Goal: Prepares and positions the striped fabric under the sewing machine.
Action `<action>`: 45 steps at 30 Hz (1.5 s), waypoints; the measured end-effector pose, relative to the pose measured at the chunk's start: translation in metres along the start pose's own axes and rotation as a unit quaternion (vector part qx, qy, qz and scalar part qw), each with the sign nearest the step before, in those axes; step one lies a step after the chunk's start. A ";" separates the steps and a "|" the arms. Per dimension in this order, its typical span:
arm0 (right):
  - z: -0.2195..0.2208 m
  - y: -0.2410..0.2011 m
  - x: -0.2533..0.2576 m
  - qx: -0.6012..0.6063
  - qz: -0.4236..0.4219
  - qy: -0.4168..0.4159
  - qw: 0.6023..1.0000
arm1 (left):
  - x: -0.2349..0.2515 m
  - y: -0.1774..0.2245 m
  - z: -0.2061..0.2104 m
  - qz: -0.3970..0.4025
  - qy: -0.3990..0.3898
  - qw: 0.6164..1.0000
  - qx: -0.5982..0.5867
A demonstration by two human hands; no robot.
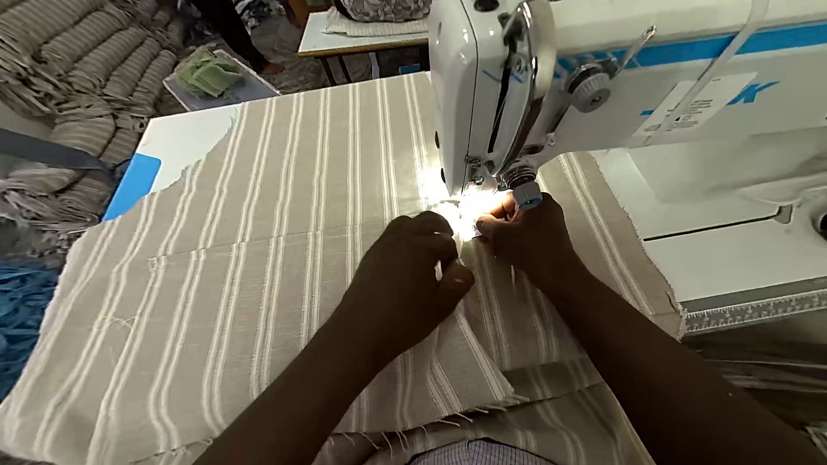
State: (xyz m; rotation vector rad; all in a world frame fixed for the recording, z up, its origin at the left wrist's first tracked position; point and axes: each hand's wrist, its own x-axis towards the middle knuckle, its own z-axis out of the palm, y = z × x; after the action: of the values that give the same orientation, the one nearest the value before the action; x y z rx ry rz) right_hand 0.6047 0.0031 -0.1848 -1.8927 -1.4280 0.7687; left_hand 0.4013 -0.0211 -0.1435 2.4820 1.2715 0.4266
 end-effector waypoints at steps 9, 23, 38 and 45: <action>0.003 -0.001 0.001 -0.045 -0.019 0.015 0.999 | 0.000 0.007 0.026 0.040 -0.025 0.997 0.054; 0.006 0.029 0.000 -0.351 -0.324 0.065 0.876 | 0.032 -0.059 0.052 0.108 0.028 0.993 0.029; -0.008 0.014 -0.134 0.258 0.107 -0.114 0.953 | -0.202 -0.188 -0.097 -0.322 0.069 0.928 0.174; -0.011 0.023 -0.133 0.090 0.064 -0.138 0.984 | -0.203 -0.219 -0.045 -0.262 0.055 0.949 0.163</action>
State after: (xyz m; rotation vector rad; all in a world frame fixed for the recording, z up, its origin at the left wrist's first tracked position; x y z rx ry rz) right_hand 0.5950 -0.1322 -0.1858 -1.8029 -1.3537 1.2196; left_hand 0.1108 -0.0599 -0.2158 2.2447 2.1144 0.2319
